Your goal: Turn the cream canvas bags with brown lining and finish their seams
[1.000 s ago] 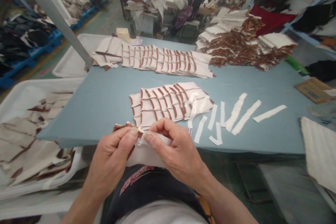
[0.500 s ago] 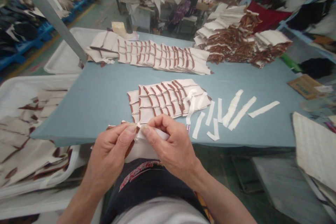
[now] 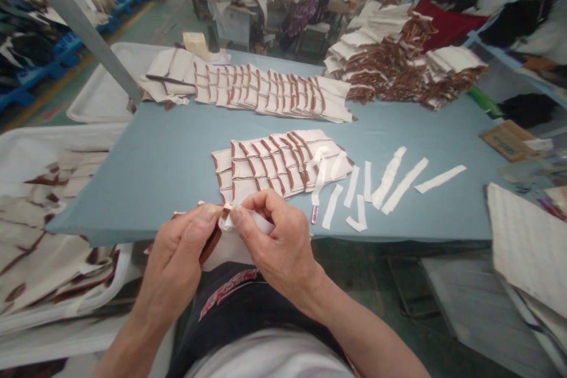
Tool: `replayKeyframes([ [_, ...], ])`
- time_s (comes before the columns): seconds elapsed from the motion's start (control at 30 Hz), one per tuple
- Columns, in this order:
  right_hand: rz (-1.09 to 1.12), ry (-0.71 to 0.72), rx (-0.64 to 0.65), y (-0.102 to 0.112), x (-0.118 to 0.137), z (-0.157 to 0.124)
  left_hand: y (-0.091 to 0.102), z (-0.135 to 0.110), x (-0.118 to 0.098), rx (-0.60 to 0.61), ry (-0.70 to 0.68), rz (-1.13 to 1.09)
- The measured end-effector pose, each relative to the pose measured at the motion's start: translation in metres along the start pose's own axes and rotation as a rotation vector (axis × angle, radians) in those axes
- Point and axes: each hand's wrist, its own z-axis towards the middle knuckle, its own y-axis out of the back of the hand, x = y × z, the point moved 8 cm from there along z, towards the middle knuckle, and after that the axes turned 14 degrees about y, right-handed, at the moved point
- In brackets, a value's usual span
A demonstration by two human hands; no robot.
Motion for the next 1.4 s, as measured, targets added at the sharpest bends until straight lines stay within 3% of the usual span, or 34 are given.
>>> replayKeyframes([
  [0.17, 0.001, -0.017, -0.016, -0.002, -0.002, -0.007, -0.003, -0.001, -0.008, 0.085, -0.016, 0.032],
  [0.33, 0.042, -0.063, 0.0, -0.006, -0.007, -0.012, -0.001, -0.006, -0.033, -0.087, -0.115, 0.139],
  [0.43, 0.108, -0.108, 0.03, -0.009, -0.011, -0.012, -0.003, -0.009, -0.041, -0.119, -0.126, 0.192],
  [0.6, 0.203, -0.177, 0.069, -0.011, -0.016, -0.014, -0.002, -0.013, -0.029, -0.107, -0.136, 0.132],
  [0.77, 0.329, -0.245, 0.199, -0.021, -0.025, -0.014, 0.001, -0.013, -0.015, -0.098, -0.136, 0.156],
  [1.0, 0.59, -0.349, 0.408, -0.036, -0.032, -0.005, 0.001, -0.019, -0.026, -0.158, -0.106, 0.177],
  [1.23, 0.647, -0.297, 0.38, -0.041, -0.036, 0.002, -0.004, -0.015, -0.04, -0.12, -0.212, 0.215],
  [1.4, 0.693, -0.326, 0.346, -0.041, -0.043, 0.004, -0.006, 0.0, -0.028, 0.016, -0.095, 0.126],
])
